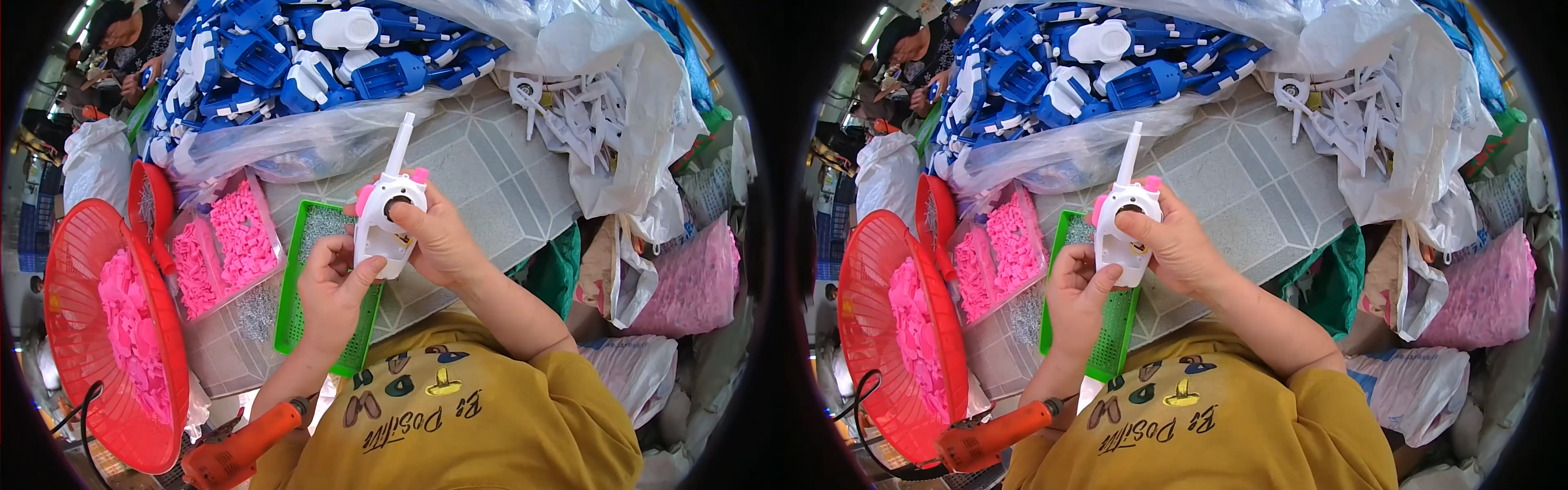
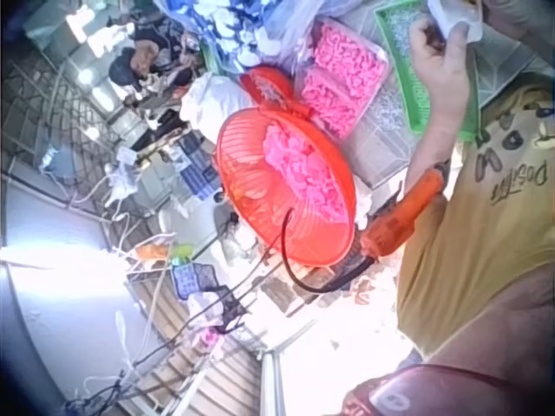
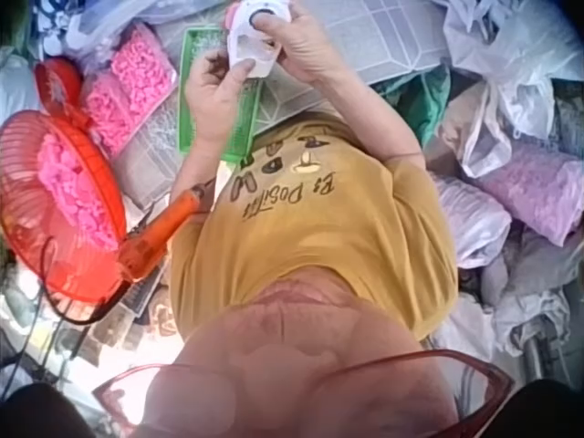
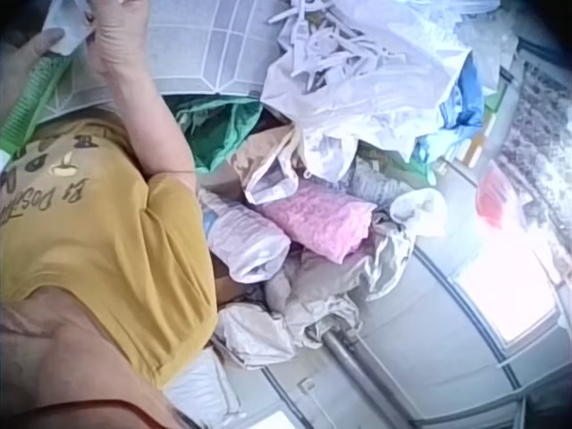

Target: Assembling a toy walkie-talkie by inserting the internal circuit board and securing the plastic outer casing.

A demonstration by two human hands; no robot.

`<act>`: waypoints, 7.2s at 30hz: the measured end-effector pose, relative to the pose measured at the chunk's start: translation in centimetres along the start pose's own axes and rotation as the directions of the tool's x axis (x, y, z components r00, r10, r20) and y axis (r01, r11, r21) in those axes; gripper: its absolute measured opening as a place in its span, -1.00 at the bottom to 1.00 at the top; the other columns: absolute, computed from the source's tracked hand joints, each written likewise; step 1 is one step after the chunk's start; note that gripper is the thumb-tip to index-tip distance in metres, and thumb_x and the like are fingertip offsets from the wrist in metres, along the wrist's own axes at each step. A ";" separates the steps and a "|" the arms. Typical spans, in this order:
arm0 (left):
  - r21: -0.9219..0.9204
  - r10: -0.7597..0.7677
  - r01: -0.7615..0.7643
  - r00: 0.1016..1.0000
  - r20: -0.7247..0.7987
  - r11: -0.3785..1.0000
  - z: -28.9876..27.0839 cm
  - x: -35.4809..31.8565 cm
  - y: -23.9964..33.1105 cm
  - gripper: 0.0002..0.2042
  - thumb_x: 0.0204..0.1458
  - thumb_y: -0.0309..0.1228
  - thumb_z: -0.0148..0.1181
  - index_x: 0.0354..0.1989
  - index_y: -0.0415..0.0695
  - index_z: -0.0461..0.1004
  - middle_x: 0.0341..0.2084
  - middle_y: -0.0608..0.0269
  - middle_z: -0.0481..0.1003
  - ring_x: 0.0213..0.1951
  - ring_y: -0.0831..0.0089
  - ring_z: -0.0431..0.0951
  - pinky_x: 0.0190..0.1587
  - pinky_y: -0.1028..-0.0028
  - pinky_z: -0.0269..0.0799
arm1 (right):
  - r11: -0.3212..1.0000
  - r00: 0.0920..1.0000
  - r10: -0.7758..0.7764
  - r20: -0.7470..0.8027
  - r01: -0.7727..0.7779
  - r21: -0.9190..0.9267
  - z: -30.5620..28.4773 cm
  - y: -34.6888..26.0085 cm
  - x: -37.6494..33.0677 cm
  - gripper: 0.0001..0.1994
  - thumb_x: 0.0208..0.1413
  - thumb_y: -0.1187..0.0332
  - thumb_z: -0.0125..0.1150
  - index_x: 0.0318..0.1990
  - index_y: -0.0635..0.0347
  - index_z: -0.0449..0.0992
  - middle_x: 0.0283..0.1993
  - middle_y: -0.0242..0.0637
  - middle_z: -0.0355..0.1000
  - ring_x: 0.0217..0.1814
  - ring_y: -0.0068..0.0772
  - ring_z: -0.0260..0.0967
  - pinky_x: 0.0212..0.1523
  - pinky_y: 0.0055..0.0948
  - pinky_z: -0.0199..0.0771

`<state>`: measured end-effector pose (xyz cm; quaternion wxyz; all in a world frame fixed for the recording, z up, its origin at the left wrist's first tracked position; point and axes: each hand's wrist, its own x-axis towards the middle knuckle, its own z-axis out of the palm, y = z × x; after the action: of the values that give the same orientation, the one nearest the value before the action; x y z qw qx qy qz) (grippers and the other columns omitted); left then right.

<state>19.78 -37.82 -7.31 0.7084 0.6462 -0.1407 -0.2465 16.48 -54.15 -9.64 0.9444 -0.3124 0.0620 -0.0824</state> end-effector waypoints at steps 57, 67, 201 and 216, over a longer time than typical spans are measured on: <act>0.688 0.366 -0.353 0.921 0.135 0.635 -0.1 0.7 0.7 -0.35 0.01 -0.47 0.39 0.30 -0.27 0.29 0.00 0.02 0.44 -0.06 0.23 0.51 -0.05 0.35 0.46 | 0.966 0.988 -0.152 -0.004 0.148 -0.211 0.1 2.0 0.4 -0.42 0.46 -0.08 -0.36 0.39 0.15 0.10 0.21 -0.26 0.33 0.22 -0.43 0.31 0.24 -0.38 0.34; 0.767 0.244 -0.313 0.947 0.208 0.561 -3.3 0.2 0.2 -0.30 -0.22 -0.55 0.44 0.21 -0.21 0.34 0.00 0.03 0.46 0.06 0.16 0.50 0.12 0.27 0.43 | 0.986 0.990 0.122 -0.074 -0.112 0.122 -1.6 0.2 0.9 -0.43 0.42 -0.12 -0.27 0.29 0.13 0.30 0.13 -0.10 0.47 0.07 -0.21 0.51 0.13 -0.16 0.50; 0.763 0.478 -0.402 0.867 0.140 0.506 -0.7 1.1 0.4 -0.46 0.01 -0.52 0.39 0.23 -0.21 0.45 -0.07 0.15 0.43 -0.08 0.37 0.50 -0.08 0.40 0.49 | 0.758 0.949 -0.247 0.196 0.315 -0.572 0.1 3.0 -0.9 -0.46 0.33 0.17 0.14 0.30 0.28 0.17 0.08 -0.21 0.36 0.06 -0.37 0.41 0.06 -0.40 0.43; 0.222 0.117 -0.098 0.991 -0.071 0.970 0.5 -0.6 0.6 -0.56 -0.05 -0.53 0.47 -0.01 -0.26 0.41 -0.09 0.16 0.46 -0.05 0.41 0.52 -0.05 0.35 0.57 | 0.987 0.996 -0.005 -0.084 0.018 0.158 0.1 -1.0 0.0 -0.51 0.30 0.02 0.13 0.16 0.22 0.33 -0.01 -0.17 0.51 0.12 -0.07 0.50 0.17 -0.07 0.52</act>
<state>19.11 -37.95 -6.63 0.6509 0.7211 -0.1720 -0.1637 16.34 -54.92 -8.95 0.9623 -0.2330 0.0929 -0.1055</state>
